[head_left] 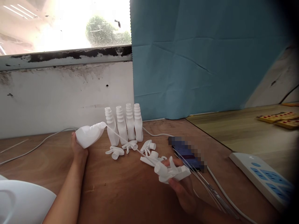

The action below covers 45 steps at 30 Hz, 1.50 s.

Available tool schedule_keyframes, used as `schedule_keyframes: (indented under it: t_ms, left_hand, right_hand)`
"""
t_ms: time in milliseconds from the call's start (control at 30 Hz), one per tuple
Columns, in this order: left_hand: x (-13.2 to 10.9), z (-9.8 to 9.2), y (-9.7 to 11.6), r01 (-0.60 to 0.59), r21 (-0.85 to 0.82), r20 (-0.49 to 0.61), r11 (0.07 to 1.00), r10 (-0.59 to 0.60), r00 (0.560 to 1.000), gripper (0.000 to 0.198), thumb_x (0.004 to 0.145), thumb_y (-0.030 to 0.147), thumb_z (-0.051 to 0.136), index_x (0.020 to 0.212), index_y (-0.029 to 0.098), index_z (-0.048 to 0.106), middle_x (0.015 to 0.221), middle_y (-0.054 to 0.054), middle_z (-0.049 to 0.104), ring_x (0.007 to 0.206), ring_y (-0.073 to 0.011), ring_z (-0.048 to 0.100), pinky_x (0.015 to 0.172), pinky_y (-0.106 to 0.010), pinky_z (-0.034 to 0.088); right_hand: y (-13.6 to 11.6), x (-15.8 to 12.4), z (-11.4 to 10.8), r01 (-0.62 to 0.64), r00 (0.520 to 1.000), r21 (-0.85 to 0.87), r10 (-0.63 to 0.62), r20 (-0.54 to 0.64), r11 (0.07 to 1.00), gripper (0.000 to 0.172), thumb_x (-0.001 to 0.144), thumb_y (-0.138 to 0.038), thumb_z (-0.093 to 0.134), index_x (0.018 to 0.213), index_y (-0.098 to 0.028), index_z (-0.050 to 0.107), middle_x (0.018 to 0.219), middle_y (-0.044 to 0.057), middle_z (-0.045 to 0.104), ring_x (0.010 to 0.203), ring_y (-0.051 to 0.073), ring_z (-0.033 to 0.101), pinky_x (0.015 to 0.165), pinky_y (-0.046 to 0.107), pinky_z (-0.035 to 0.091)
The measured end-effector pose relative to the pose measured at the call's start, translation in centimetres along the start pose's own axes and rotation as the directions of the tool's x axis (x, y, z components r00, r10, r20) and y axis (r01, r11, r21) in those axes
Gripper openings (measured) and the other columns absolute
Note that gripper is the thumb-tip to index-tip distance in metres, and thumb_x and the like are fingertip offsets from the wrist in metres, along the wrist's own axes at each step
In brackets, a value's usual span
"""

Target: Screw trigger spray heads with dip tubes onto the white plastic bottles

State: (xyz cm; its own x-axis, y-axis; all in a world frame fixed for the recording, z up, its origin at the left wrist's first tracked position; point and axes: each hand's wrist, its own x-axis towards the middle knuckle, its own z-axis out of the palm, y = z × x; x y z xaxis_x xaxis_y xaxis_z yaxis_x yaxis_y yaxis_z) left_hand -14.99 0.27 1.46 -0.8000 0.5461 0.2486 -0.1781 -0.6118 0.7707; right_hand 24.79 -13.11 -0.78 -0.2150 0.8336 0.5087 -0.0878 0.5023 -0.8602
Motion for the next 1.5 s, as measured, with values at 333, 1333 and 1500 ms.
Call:
schedule_keyframes:
  t_ms: [333,1333,1500]
  left_hand:
    - [-0.9,-0.2,0.8,-0.039,0.121,0.134,0.992,0.023,0.991,0.027,0.083,0.043,0.052,0.078,0.017,0.057,0.071,0.003,0.059,0.070,-0.0129,0.060,0.066,-0.025,0.049]
    - [-21.2,2.7,5.2,0.181,0.312,0.904,0.933,-0.350,0.247,0.058,0.083,0.045,0.066,0.134,0.028,0.045,0.123,-0.012,0.056,0.113,-0.0315,0.054,0.098,-0.046,0.043]
    - [-19.7,8.2,11.6,0.095,-0.004,0.864,0.995,-0.045,0.501,0.045,0.088,0.056,0.054,0.127,0.033,0.051,0.097,-0.006,0.064,0.080,-0.0216,0.063,0.076,-0.037,0.054]
  right_hand:
    - [0.5,0.3,-0.1,-0.119,0.983,0.031,0.122,-0.138,0.992,0.034,0.088,-0.046,0.056,0.109,-0.020,0.059,0.095,0.007,0.062,0.085,0.024,0.059,0.075,0.034,0.050]
    - [-9.6,9.7,4.0,-0.105,0.977,0.446,0.009,0.214,0.889,0.023,0.091,-0.037,0.063,0.104,-0.019,0.056,0.091,0.006,0.070,0.075,0.017,0.068,0.068,0.031,0.055]
    - [-9.4,9.5,3.8,-0.078,0.978,0.406,-0.009,0.208,0.911,0.026,0.091,-0.039,0.063,0.102,-0.015,0.062,0.086,0.008,0.071,0.077,0.019,0.068,0.070,0.033,0.055]
